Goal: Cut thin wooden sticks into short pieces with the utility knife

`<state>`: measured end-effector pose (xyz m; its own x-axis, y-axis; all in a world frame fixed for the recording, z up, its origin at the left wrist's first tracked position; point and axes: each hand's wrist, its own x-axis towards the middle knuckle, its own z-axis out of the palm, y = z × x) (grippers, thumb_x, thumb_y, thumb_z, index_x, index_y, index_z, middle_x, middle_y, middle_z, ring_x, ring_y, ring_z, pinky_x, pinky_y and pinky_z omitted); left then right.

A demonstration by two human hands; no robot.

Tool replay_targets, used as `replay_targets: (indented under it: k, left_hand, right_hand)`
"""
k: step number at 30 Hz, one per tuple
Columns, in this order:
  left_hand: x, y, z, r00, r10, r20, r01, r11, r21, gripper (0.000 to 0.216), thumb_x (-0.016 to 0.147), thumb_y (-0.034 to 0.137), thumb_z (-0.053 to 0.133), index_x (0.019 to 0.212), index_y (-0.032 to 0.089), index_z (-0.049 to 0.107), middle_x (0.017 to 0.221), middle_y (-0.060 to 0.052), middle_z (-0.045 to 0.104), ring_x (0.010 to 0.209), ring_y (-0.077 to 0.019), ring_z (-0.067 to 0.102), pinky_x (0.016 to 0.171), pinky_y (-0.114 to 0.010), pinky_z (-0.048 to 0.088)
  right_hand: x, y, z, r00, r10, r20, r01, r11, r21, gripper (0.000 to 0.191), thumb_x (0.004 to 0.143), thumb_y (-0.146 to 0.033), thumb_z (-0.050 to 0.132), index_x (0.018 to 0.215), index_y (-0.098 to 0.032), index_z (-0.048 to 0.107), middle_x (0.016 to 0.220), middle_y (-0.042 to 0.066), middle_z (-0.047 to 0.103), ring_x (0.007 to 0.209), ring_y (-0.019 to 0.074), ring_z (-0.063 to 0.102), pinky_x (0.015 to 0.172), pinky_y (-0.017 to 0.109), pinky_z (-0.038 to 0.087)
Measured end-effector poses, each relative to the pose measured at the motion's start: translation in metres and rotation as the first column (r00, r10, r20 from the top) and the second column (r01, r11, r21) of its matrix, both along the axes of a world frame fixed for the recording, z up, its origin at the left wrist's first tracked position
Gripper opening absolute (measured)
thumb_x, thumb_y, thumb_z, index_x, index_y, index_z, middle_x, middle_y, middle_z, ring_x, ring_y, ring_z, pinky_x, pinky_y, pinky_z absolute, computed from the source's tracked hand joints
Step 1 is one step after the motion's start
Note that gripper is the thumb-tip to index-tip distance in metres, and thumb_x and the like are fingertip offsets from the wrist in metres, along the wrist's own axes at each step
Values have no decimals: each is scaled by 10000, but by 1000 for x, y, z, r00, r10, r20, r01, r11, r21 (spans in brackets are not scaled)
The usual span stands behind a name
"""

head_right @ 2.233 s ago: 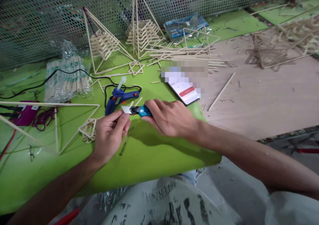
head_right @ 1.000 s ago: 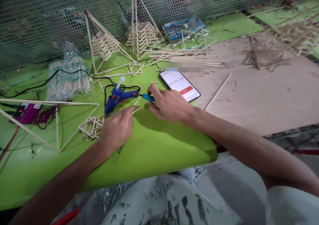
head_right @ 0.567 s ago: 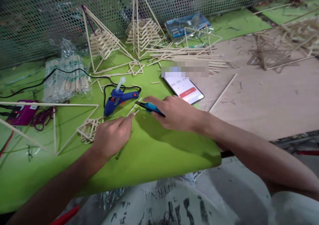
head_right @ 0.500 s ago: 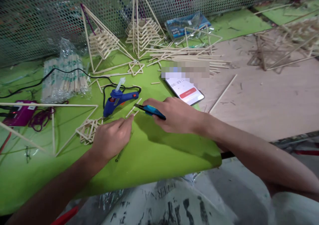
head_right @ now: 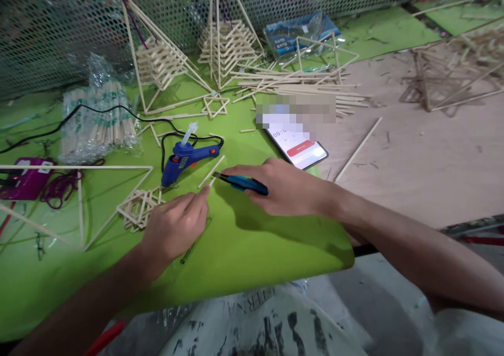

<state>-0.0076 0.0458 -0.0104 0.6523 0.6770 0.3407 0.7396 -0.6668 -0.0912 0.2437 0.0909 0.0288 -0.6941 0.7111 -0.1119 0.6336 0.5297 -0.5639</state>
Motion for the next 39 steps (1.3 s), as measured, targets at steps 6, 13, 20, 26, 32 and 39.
replay_targets:
  k: [6, 13, 20, 26, 32, 39]
  left_hand:
    - [2, -1, 3, 999, 24, -25, -23, 999, 29, 350, 793, 33, 508, 1106, 58, 662, 667, -51, 683, 504, -145, 603, 421, -253, 450]
    - [4, -3, 2, 999, 26, -31, -27, 999, -44, 362, 795, 27, 514, 1135, 22, 638, 661, -60, 679, 493, -156, 603, 421, -270, 480]
    - [7, -6, 4, 996, 26, -82, -29, 999, -38, 361, 835, 57, 486, 1173, 24, 608, 653, -63, 656, 503, -147, 594, 455, -261, 503]
    - [6, -7, 5, 997, 0, -78, -5, 998, -69, 404, 811, 62, 509, 1193, -41, 594, 632, -53, 620, 501, -166, 578, 438, -294, 497]
    - [6, -7, 5, 998, -11, -64, 6, 996, -87, 411, 802, 50, 515, 1191, -52, 600, 635, -59, 620, 502, -164, 581, 444, -288, 487]
    - [6, -7, 4, 999, -4, -47, -1, 996, -92, 421, 793, 53, 538, 1197, -49, 599, 645, -59, 629, 500, -166, 581, 438, -294, 490]
  right_hand:
    - [-2, -2, 2, 999, -11, -38, 9, 998, -59, 534, 876, -225, 489, 1410, -218, 481, 544, -67, 518, 411, 70, 350, 445, 219, 234]
    - [-1, -2, 9, 998, -57, 19, 59, 988, -144, 539, 869, -246, 536, 1406, -226, 503, 490, -92, 385, 400, 71, 279, 421, 214, 219]
    - [0, -3, 8, 1000, -6, 30, 10, 988, -152, 536, 865, -233, 550, 1399, -240, 512, 492, -99, 375, 396, 60, 286, 409, 200, 231]
    - [1, -1, 6, 1000, 14, -13, -16, 988, -157, 549, 849, -199, 558, 1396, -228, 514, 521, -84, 479, 385, 54, 305, 385, 208, 239]
    - [3, -3, 3, 1000, 17, -15, -18, 992, -123, 550, 857, -232, 557, 1403, -246, 495, 504, -94, 445, 380, 55, 321, 392, 205, 242]
    - [2, -2, 4, 999, 30, -10, -31, 990, -138, 536, 854, -219, 548, 1389, -218, 509, 522, -87, 478, 384, 51, 333, 396, 206, 240]
